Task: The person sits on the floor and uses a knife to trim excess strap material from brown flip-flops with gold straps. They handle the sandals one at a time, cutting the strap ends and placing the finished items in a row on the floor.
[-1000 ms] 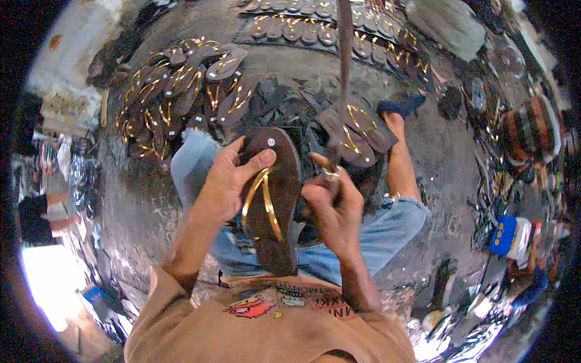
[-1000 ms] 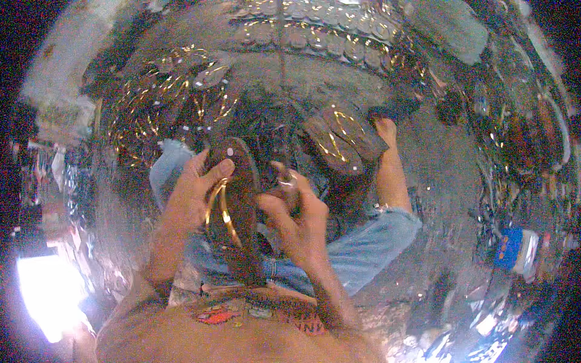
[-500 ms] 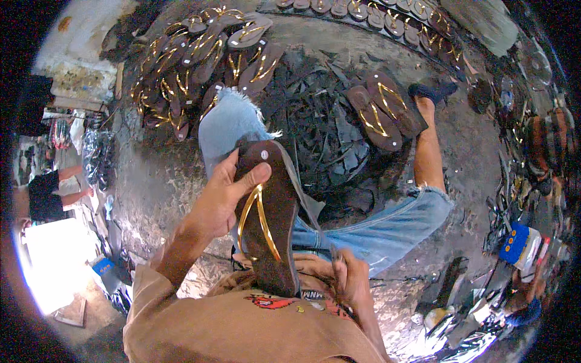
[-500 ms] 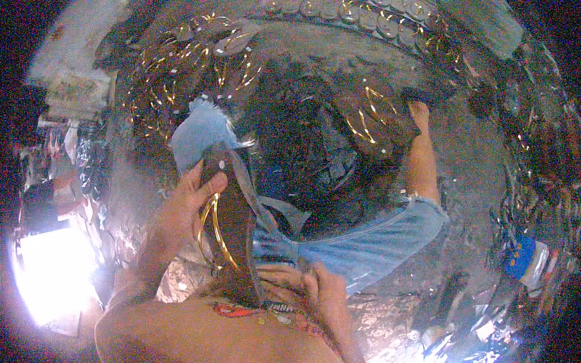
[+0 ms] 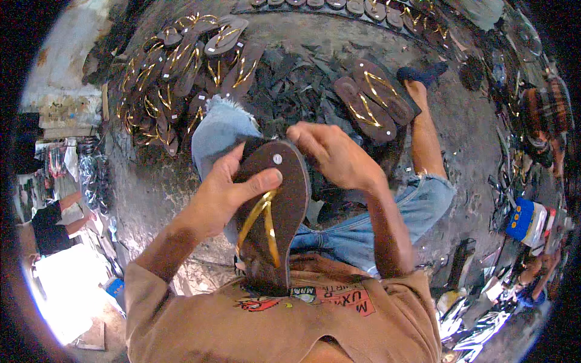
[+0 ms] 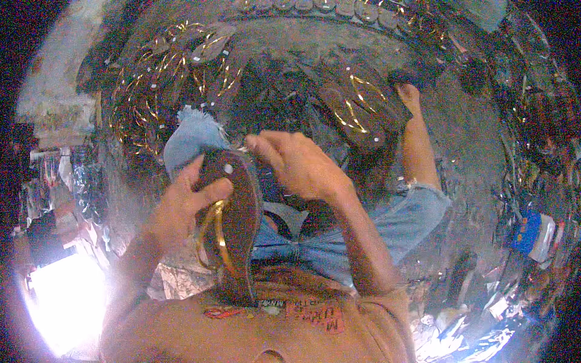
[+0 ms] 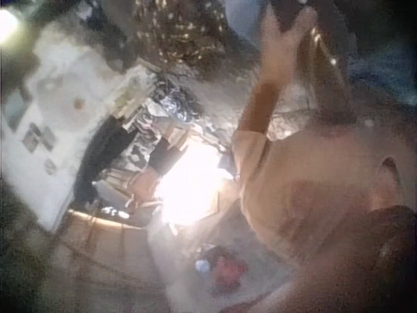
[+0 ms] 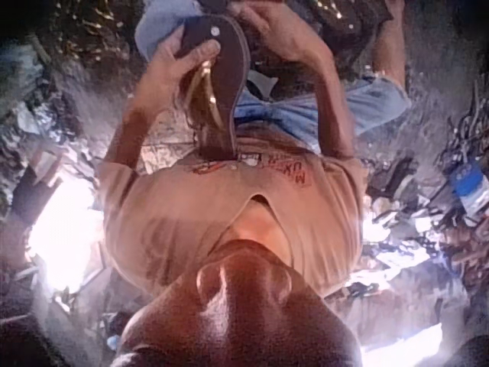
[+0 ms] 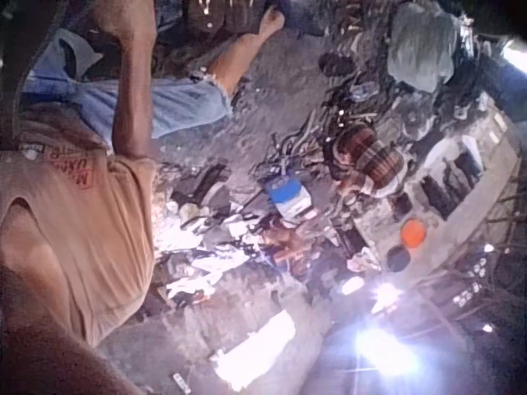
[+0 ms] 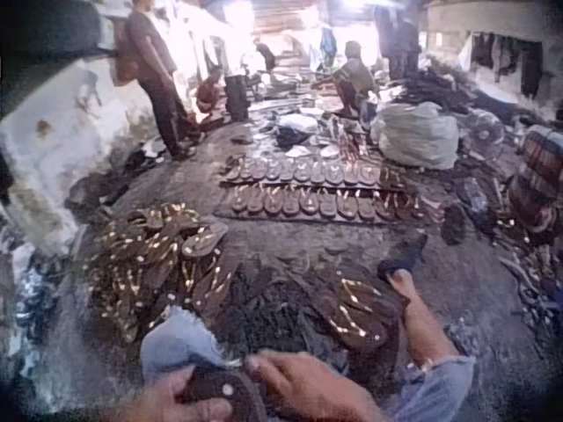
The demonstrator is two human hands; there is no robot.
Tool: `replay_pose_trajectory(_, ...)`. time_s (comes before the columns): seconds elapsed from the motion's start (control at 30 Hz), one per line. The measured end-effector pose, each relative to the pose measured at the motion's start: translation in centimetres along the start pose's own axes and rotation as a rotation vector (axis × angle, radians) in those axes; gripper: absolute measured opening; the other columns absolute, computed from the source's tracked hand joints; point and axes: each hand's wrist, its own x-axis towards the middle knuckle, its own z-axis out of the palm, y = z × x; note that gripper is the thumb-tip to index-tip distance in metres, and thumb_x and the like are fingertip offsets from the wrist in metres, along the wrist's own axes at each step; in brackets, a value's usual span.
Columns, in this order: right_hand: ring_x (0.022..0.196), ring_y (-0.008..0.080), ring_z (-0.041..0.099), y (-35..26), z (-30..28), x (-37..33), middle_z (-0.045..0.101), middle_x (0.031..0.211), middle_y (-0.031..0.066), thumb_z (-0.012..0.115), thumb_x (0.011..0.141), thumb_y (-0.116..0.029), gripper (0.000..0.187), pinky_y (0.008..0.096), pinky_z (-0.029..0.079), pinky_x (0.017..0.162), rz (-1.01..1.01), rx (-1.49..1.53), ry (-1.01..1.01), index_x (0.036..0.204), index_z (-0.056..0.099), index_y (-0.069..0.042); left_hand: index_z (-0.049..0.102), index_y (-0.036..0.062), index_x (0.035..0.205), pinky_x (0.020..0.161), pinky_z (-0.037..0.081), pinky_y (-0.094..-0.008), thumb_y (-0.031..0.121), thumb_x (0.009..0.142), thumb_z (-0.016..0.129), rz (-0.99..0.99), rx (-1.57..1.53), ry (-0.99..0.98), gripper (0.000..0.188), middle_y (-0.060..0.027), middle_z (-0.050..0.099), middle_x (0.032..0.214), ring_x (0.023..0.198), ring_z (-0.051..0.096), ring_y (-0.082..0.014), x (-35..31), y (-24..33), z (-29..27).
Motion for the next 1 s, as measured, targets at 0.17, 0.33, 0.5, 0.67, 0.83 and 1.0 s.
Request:
replay_pose_trajectory(0.17,0.055,0.0097,0.044,5.4,-1.9,-5.8,0.047,0.066,-0.0014,0.042,0.108,-0.043,0.040,0.0265,0.035,0.049,0.105,-0.056,0.636,0.102,0.058,-0.006,0.054,0.0072,0.136,0.099,0.054,-0.0417,0.015,0.095,0.067,0.445,-0.648,0.262,0.044,-0.0123,0.065,0.127,0.114,0.065,-0.0276,1.3,1.3,-0.7)
replay_pose_trajectory(0.33,0.052,0.0075,0.044,0.8,1.4,-16.1,0.048,0.062,-0.0016,0.047,0.106,-0.046,0.046,0.0261,0.036,0.048,0.026,0.007,0.735,0.116,0.061,-0.004,0.058,0.0088,0.128,0.095,0.059,-0.0380,0.007,0.093,0.071,0.194,-0.861,0.054,0.037,-0.0079,0.066,0.124,0.112,0.066,-0.0237,1.7,-0.4,6.4)
replay_pose_trajectory(0.5,0.054,0.0111,0.051,0.7,6.8,-24.7,0.051,0.062,0.0016,0.048,0.104,-0.047,0.045,0.0318,0.039,0.050,0.340,-0.187,0.515,0.107,0.063,-0.005,0.059,0.0104,0.126,0.093,0.060,-0.0350,0.014,0.095,0.071,0.097,-1.003,-0.042,0.033,-0.0061,0.067,0.121,0.110,0.066,-0.0214,1.2,-3.0,9.6)
replay_pose_trajectory(0.67,0.053,0.0332,0.055,1.3,7.1,-27.0,0.053,0.060,0.0133,0.052,0.101,-0.043,0.038,0.0404,0.041,0.052,0.458,-0.388,0.494,0.098,0.060,-0.006,0.058,0.0084,0.127,0.089,0.062,-0.0384,0.007,0.091,0.074,0.071,-0.979,-0.050,0.040,-0.0063,0.068,0.118,0.104,0.069,-0.0218,0.5,-4.6,10.2)
replay_pose_trajectory(0.83,0.076,0.0481,0.064,1.2,2.8,-19.9,0.063,0.076,0.0247,0.058,0.098,-0.040,0.034,0.0539,0.047,0.063,0.476,-0.366,0.368,0.103,0.058,-0.006,0.059,0.0048,0.127,0.087,0.061,-0.0383,0.001,0.087,0.076,-0.002,-0.835,-0.103,0.043,-0.0085,0.070,0.114,0.099,0.070,-0.0205,-0.1,-8.3,9.3)
replay_pose_trajectory(1.0,0.074,0.0490,0.062,-0.2,1.4,-12.4,0.062,0.074,0.0246,0.050,0.104,-0.034,0.030,0.0539,0.046,0.063,0.333,-0.275,0.334,0.099,0.055,-0.005,0.060,0.0026,0.126,0.084,0.059,-0.0354,0.001,0.084,0.078,-0.015,-0.482,-0.088,0.046,-0.0084,0.071,0.113,0.098,0.069,-0.0192,-1.7,-11.0,7.4)
